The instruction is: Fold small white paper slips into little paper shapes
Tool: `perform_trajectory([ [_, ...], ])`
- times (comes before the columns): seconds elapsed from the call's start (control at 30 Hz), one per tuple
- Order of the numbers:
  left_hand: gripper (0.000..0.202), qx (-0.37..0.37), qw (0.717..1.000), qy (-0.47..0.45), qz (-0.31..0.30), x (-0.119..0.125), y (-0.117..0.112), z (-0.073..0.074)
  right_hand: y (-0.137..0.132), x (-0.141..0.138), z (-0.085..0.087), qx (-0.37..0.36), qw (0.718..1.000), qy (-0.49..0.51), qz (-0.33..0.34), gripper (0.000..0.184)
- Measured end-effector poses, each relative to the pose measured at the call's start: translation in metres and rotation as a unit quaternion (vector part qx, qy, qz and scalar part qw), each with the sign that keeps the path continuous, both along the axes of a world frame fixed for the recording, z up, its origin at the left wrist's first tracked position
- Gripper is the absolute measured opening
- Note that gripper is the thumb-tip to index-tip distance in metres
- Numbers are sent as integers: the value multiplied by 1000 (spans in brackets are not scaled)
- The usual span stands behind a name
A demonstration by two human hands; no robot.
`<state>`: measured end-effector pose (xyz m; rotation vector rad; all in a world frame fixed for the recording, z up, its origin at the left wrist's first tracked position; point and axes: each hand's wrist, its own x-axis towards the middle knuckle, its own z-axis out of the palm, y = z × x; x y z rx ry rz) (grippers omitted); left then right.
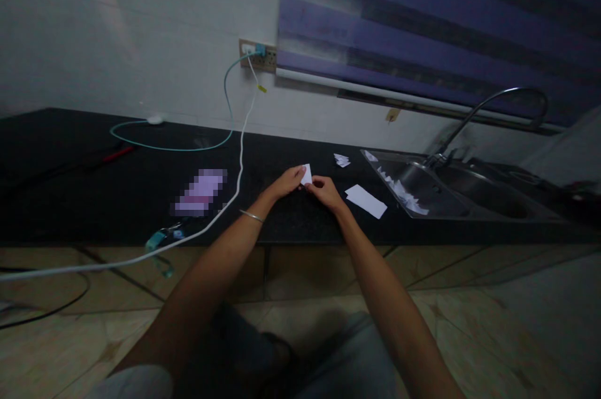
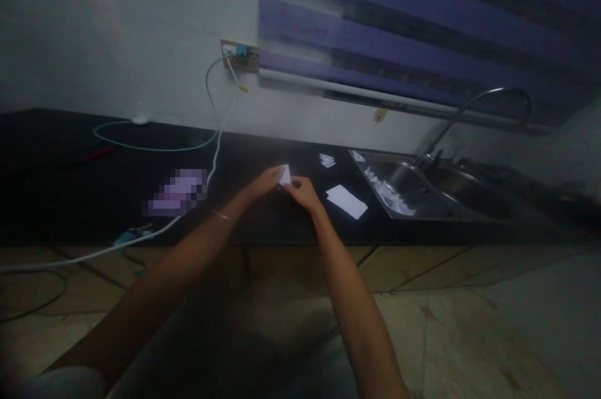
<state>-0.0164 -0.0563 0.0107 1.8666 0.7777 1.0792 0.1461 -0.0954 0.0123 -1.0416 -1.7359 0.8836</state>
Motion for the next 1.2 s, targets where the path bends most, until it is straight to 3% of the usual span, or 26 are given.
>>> perform_trajectory([
  [0.37,40,69,997,1,24,-1,8,-5,3,6,-5,1,998,-46,49,23],
  [0.57,39,96,994,46,24,-1,2,-5,-1,3,-1,18,998,-46,48,34],
  [0.67,40,59,998,25,15,0,-1,-3,-2,3,1,20,998,-34,40,34],
  [0.8,36,-9,999,-6,-44,0,-4,1,0,6,1,-3,1000,-5,-24,32],
  [1.07,29,-25,999,-17,-27,-1,-1,-2,5,6,0,1,999,43,-21,30],
  [1.2,36,-38,997,-13,-62,-2,-5,2,7,8,-1,14,998,47,-44,30],
])
